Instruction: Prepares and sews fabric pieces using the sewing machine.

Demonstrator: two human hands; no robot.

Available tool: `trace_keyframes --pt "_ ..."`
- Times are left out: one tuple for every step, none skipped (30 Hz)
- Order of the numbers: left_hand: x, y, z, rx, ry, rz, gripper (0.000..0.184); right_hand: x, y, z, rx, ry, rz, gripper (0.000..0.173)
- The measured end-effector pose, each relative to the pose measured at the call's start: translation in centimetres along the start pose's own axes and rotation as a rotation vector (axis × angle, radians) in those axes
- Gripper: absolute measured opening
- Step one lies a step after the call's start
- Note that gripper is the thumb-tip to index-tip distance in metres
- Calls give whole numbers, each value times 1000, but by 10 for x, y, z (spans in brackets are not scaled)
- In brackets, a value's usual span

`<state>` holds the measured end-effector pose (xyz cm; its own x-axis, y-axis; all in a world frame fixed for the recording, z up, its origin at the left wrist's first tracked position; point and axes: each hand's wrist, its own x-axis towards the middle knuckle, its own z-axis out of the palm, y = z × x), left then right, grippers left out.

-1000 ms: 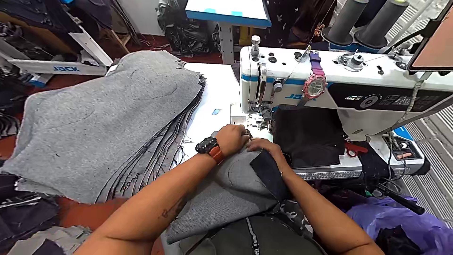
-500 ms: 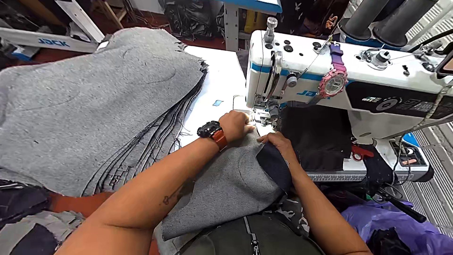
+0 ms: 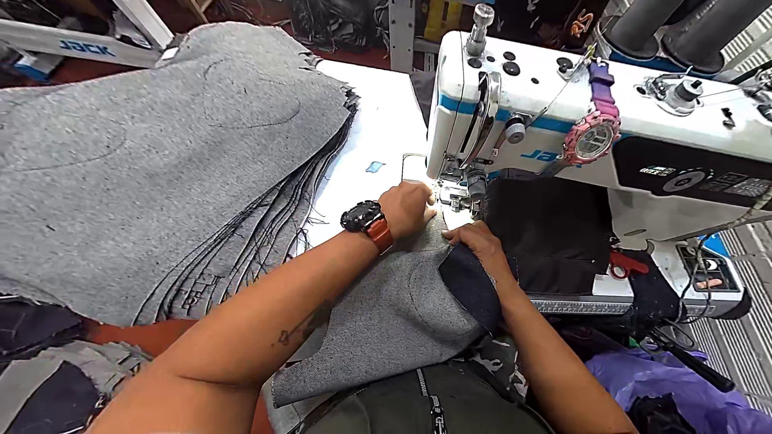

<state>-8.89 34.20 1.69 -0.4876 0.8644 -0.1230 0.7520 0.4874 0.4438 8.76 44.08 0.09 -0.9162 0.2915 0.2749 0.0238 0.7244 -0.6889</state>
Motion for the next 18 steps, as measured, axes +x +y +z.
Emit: trace_keyframes --pt "-5 -2 5 -3 82 59 24 -1 5 3 -3 18 -34 14" --pt "-12 -5 11 24 165 143 22 -1 13 6 -8 45 -96 14" --pt "-18 -8 17 52 250 244 20 -1 21 10 -11 66 -156 13" --pt "-25 -9 23 100 317 339 20 0 25 11 -13 62 -177 14" --pt "-30 -10 26 139 344 403 21 2 23 12 -14 45 -150 14" --pt "-35 -11 28 165 340 425 23 5 22 13 -8 20 -106 14" --pt "-38 -13 30 173 323 426 25 10 25 15 4 16 -91 14" --pt "-38 -17 31 168 324 428 26 13 31 16 4 36 -136 13" --pt "-35 -22 33 158 340 437 28 18 35 18 32 49 -125 12" --pt "-32 -27 34 148 356 444 30 24 34 18 80 29 -11 12" --pt "-28 -31 34 136 374 449 30 32 32 17 144 -7 155 12" --pt "-24 -33 33 125 390 456 30 37 29 16 173 -13 241 11" --pt "-21 -34 32 118 393 463 30 35 29 15 190 12 187 11" --pt "-20 -34 30 116 391 466 28 34 30 15 228 23 182 12" --pt "-19 -33 30 114 383 465 27 35 31 15 274 19 229 12" --pt "-18 -34 29 110 376 465 27 37 31 14 314 14 291 11" --pt "-17 -34 30 106 371 466 27 38 31 14 329 18 322 11" --pt "-16 -35 30 102 376 472 28 35 31 13 311 38 283 12"
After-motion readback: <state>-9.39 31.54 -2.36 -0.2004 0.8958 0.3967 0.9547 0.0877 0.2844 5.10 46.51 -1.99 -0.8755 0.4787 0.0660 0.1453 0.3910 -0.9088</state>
